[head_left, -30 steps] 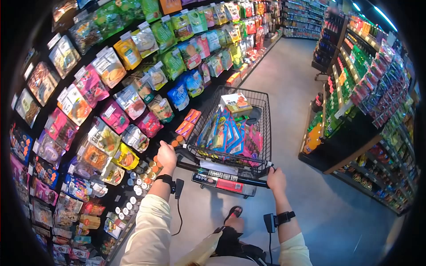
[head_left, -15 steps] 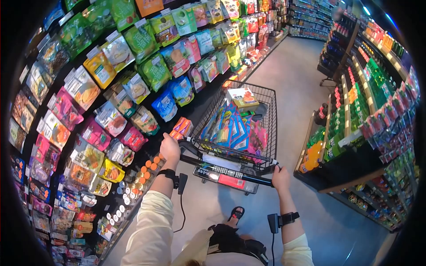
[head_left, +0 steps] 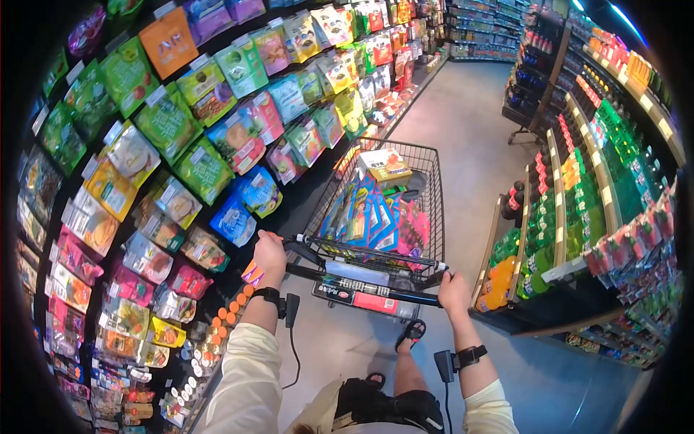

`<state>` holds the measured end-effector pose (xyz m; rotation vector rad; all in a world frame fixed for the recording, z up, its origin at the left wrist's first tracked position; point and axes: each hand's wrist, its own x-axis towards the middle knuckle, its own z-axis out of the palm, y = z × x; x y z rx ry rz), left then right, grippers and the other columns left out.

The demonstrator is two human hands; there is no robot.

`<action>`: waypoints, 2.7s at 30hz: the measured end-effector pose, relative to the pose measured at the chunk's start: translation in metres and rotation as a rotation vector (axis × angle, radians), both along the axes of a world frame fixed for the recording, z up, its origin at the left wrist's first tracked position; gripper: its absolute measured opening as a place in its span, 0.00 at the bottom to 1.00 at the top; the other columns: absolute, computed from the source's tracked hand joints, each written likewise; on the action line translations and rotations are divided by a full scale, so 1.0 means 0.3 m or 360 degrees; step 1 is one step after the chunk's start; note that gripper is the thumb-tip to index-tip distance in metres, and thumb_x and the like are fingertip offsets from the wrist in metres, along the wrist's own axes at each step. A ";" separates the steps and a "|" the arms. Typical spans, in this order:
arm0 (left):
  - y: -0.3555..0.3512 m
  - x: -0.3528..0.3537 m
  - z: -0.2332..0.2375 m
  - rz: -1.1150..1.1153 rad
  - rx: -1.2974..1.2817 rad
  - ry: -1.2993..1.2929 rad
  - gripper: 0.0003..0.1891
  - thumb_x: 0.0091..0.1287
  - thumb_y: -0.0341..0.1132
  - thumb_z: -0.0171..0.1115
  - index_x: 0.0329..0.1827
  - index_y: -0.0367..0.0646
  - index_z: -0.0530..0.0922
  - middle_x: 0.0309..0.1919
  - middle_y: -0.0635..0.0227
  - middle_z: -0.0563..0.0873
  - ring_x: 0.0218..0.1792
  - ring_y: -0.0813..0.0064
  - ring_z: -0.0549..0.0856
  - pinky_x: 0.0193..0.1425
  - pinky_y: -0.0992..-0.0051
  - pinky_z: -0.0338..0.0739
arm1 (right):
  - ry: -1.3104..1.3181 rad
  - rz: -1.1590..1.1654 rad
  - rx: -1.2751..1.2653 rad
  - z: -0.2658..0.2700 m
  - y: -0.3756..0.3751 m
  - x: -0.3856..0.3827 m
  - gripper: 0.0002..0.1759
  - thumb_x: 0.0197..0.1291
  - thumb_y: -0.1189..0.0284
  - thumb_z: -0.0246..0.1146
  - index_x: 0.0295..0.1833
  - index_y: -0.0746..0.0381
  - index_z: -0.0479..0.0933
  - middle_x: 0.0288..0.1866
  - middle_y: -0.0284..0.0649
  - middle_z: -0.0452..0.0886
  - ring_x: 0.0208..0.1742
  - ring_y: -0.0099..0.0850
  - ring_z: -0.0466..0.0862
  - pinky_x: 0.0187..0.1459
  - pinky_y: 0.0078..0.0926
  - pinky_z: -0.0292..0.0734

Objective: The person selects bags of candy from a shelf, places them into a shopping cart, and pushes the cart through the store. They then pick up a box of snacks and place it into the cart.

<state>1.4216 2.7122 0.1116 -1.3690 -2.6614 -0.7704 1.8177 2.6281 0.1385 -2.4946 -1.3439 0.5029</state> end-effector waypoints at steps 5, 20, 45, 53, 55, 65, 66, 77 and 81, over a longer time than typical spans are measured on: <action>0.228 0.101 0.006 0.0024 -0.0020 0.0008 0.08 0.62 0.36 0.52 0.35 0.39 0.72 0.28 0.49 0.83 0.33 0.49 0.83 0.36 0.54 0.77 | 0.0017 0.0003 -0.0001 -0.008 0.229 0.097 0.20 0.63 0.58 0.52 0.43 0.67 0.74 0.36 0.57 0.81 0.42 0.54 0.81 0.44 0.50 0.75; 0.903 0.378 0.008 0.0063 0.0096 0.0037 0.08 0.59 0.35 0.56 0.30 0.39 0.74 0.25 0.49 0.83 0.30 0.48 0.83 0.36 0.53 0.76 | 0.0077 -0.0008 -0.0102 0.025 0.892 0.352 0.20 0.65 0.58 0.49 0.46 0.67 0.72 0.39 0.57 0.81 0.44 0.52 0.81 0.46 0.48 0.76; 1.968 0.907 -0.020 -0.0130 0.0146 0.0136 0.09 0.62 0.36 0.54 0.31 0.38 0.72 0.23 0.51 0.82 0.27 0.51 0.83 0.32 0.56 0.78 | 0.0060 -0.0211 -0.0024 -0.017 1.907 0.891 0.20 0.63 0.58 0.51 0.44 0.66 0.75 0.40 0.55 0.81 0.45 0.52 0.81 0.47 0.47 0.75; 2.175 1.019 -0.001 -0.0076 0.0007 0.0073 0.09 0.60 0.38 0.56 0.33 0.41 0.74 0.27 0.52 0.83 0.32 0.50 0.83 0.36 0.54 0.76 | 0.0090 -0.0052 -0.0115 0.013 2.121 1.001 0.22 0.65 0.57 0.48 0.44 0.68 0.71 0.37 0.58 0.81 0.42 0.53 0.82 0.44 0.50 0.76; 2.217 1.017 -0.038 -0.0029 0.0079 0.0048 0.10 0.60 0.38 0.57 0.32 0.40 0.73 0.27 0.53 0.83 0.31 0.50 0.82 0.36 0.54 0.75 | 0.0064 0.0065 -0.0224 0.047 2.165 1.020 0.22 0.65 0.58 0.47 0.47 0.69 0.69 0.35 0.55 0.82 0.40 0.51 0.83 0.43 0.47 0.77; 2.287 1.135 0.016 0.0133 -0.0080 -0.0066 0.14 0.61 0.45 0.56 0.37 0.43 0.78 0.29 0.54 0.84 0.35 0.51 0.84 0.40 0.55 0.77 | 0.0065 0.0332 -0.0292 0.078 2.298 1.133 0.24 0.65 0.57 0.49 0.46 0.71 0.66 0.33 0.55 0.82 0.36 0.51 0.84 0.40 0.43 0.78; 2.289 1.154 0.021 0.0195 -0.0081 -0.0080 0.13 0.61 0.46 0.57 0.35 0.44 0.78 0.29 0.56 0.84 0.34 0.54 0.84 0.40 0.58 0.77 | 0.0029 0.0359 -0.0326 0.096 2.309 1.144 0.24 0.65 0.57 0.48 0.46 0.71 0.66 0.33 0.55 0.82 0.37 0.51 0.84 0.40 0.43 0.78; 2.222 1.219 0.017 0.0284 0.0058 -0.0219 0.11 0.61 0.42 0.57 0.31 0.43 0.75 0.26 0.57 0.83 0.32 0.54 0.84 0.37 0.59 0.77 | -0.0174 0.0656 -0.0113 0.022 2.299 1.257 0.24 0.65 0.55 0.48 0.42 0.70 0.67 0.29 0.56 0.81 0.34 0.50 0.83 0.37 0.45 0.77; 2.152 1.248 0.031 0.0249 0.0025 -0.0186 0.09 0.60 0.40 0.55 0.31 0.43 0.75 0.26 0.54 0.83 0.32 0.51 0.83 0.36 0.57 0.76 | -0.0161 0.0677 -0.0342 0.053 2.299 1.288 0.25 0.66 0.54 0.46 0.44 0.70 0.66 0.32 0.57 0.81 0.37 0.53 0.82 0.40 0.47 0.76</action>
